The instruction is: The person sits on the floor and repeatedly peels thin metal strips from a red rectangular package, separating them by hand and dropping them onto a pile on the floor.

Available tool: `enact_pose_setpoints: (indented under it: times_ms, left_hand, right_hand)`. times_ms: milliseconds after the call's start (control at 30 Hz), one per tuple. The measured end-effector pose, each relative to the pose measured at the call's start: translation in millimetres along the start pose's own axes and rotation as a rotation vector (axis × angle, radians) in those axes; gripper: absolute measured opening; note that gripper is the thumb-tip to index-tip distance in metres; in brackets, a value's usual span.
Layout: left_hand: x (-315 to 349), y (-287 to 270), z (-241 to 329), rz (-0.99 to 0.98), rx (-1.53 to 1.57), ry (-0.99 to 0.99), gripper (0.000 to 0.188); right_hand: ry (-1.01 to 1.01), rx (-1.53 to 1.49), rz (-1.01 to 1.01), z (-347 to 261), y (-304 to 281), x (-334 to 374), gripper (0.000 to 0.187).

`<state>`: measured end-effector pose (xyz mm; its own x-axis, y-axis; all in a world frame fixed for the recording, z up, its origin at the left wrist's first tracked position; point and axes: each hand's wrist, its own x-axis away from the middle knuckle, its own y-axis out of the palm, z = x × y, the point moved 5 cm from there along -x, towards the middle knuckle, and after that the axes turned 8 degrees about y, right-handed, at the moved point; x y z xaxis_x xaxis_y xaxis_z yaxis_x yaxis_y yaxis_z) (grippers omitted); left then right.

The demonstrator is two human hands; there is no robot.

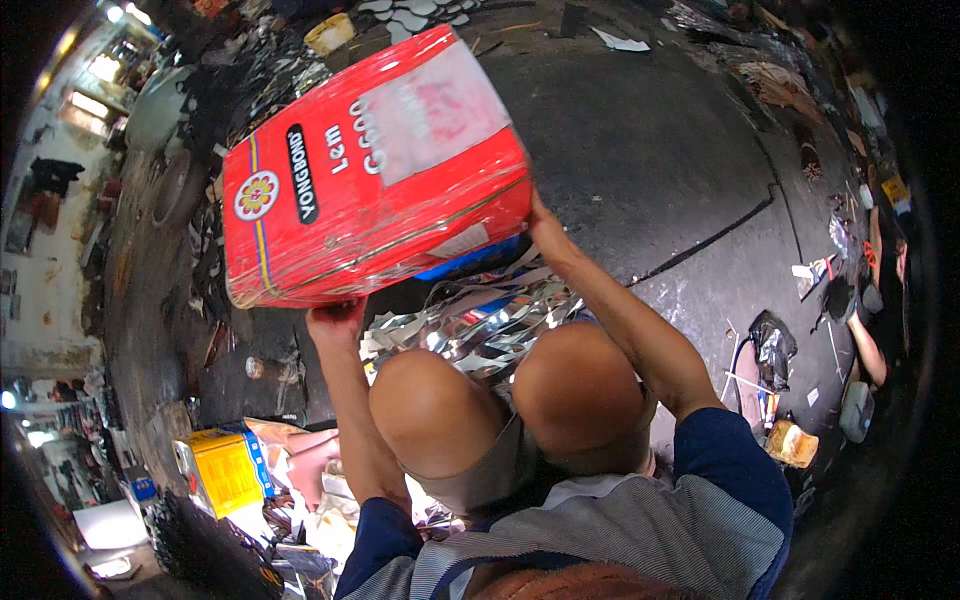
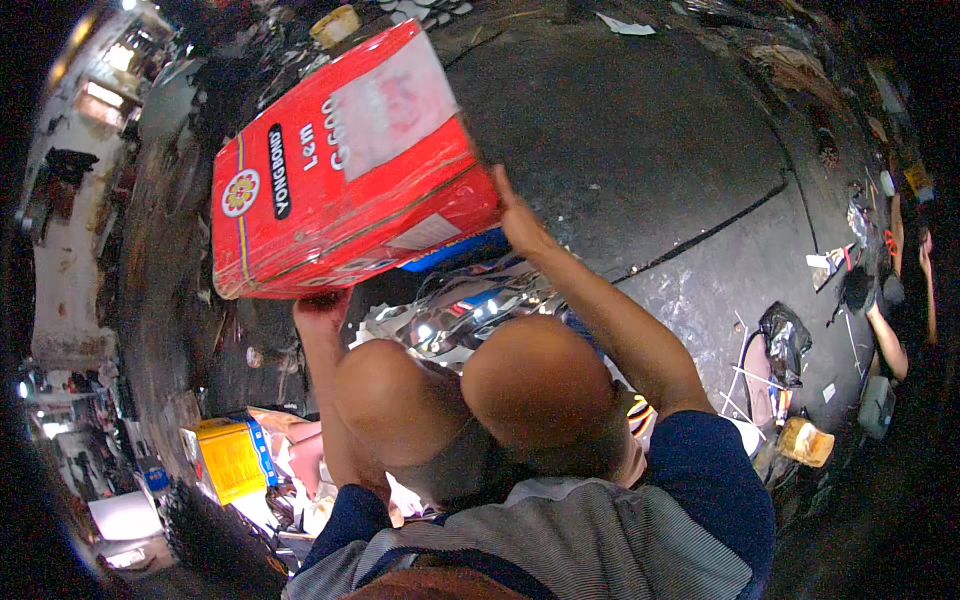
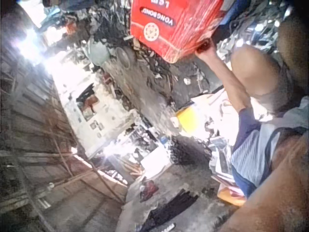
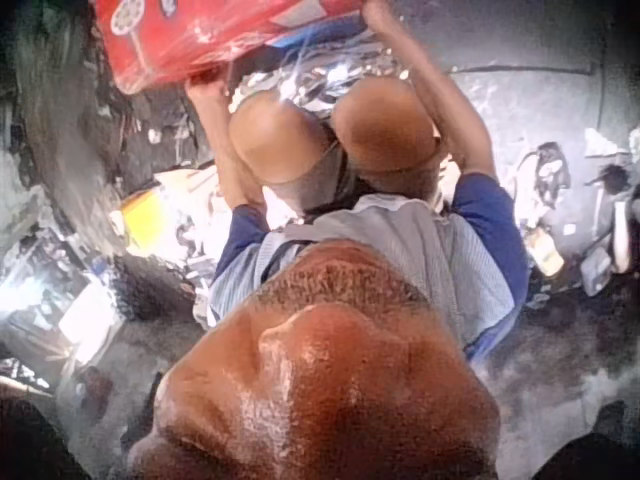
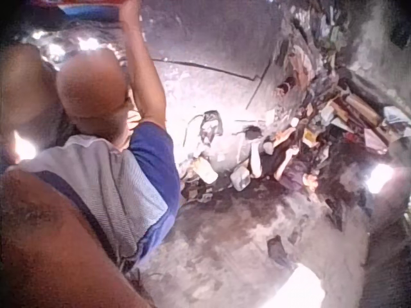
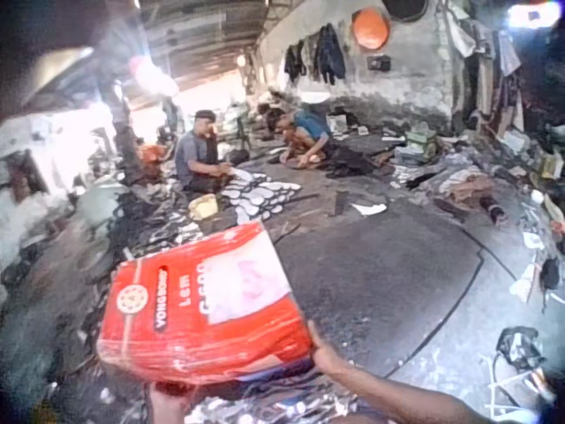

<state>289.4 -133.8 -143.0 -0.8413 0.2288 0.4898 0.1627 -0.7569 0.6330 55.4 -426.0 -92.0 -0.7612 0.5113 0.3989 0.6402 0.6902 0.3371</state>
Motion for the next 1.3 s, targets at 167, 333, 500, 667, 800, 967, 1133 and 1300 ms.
enact_pose_setpoints:
  times_ms: [167, 333, 500, 667, 800, 967, 1133, 1300]
  left_hand:
    - [-5, 19, -4, 0.000, 0.004, 0.028, 0.053]
    - [-8, 29, 0, -0.025, -0.014, 0.048, 0.053]
    - [1, 18, -5, 0.044, -0.066, 0.126, 0.052]
    - [9, 21, -15, 0.064, -0.058, 0.121, 0.052]
    - [8, 23, -18, 0.010, -0.053, 0.172, 0.054]
    - [13, 3, -51, 0.159, 0.382, 0.131, 0.069]
    - [-42, -50, -117, -0.329, -0.310, 0.283, 0.057]
    - [-29, -27, -143, -0.318, -0.328, 0.274, 0.042]
  right_hand:
    - [-0.159, 0.051, 0.109, 6, -5, -30, 0.095]
    - [-0.161, 0.307, 0.123, 12, -9, -25, 0.090]
    - [-0.214, 0.099, 0.202, 12, -8, -36, 0.086]
    - [-0.156, 0.076, 0.203, 17, -20, -35, 0.085]
    - [-0.131, -0.043, 0.137, 58, -43, -69, 0.081]
    - [-0.197, -0.309, 0.068, 24, -31, -32, 0.082]
    - [-0.060, -0.290, -0.091, 25, -24, -35, 0.072]
    - [-0.080, -0.286, 0.002, 40, -29, -39, 0.058]
